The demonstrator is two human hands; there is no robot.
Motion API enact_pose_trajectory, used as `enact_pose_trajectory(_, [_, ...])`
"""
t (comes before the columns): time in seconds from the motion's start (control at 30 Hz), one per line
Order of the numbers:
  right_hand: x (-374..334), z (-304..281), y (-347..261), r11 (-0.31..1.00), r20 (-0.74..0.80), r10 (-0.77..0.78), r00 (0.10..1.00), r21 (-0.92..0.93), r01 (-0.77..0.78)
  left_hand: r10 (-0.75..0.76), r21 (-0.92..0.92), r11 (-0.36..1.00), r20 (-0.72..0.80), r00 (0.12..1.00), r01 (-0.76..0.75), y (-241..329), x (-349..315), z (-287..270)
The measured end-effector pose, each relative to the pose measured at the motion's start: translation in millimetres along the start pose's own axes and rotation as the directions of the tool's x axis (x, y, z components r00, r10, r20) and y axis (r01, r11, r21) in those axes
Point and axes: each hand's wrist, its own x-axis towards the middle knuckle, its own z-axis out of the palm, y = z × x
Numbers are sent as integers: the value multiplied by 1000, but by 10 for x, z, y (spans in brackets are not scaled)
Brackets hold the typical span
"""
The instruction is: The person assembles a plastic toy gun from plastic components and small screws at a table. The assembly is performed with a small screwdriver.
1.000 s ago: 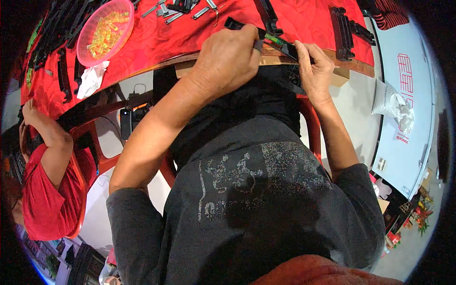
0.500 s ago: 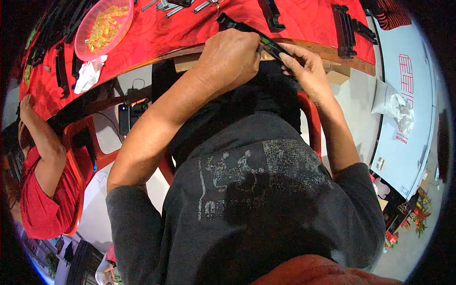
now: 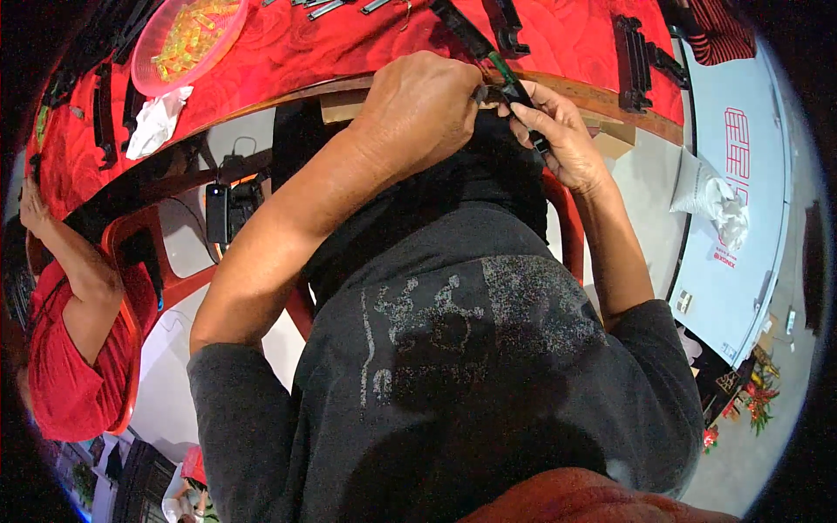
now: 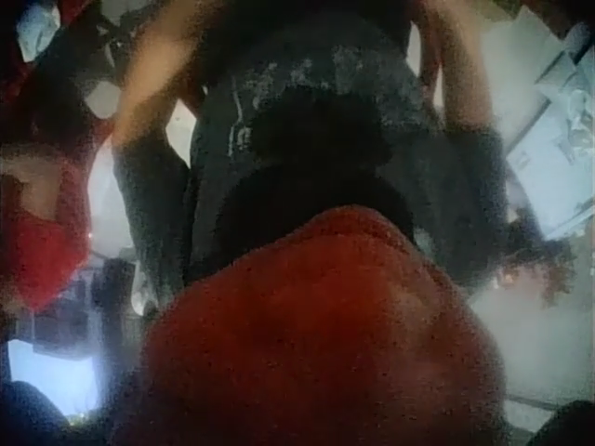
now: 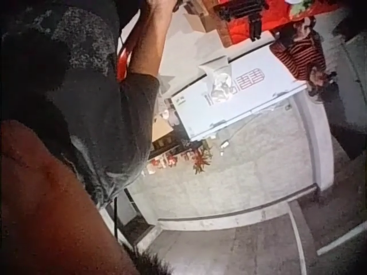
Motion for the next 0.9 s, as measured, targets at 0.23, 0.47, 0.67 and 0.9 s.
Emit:
enact_pose_trajectory(0.23, [13,61,89,993,-54,-32,998,114,38,-7,36,999,-14,1000,7,6,4,38])
enact_pose_trajectory(0.47, [-10,73,70,994,-70,-10,998,105,17,-29,20,999,10,1000,29,44,9,55])
enact_pose_trajectory(0.67, [-6,83,115,991,-64,-26,998,129,35,-20,-4,1000,36,999,20,17,4,98])
enact_pose_trajectory(0.9, [14,61,136,988,-51,-23,998,150,31,6,14,1000,-3,1000,-6,19,10,126])
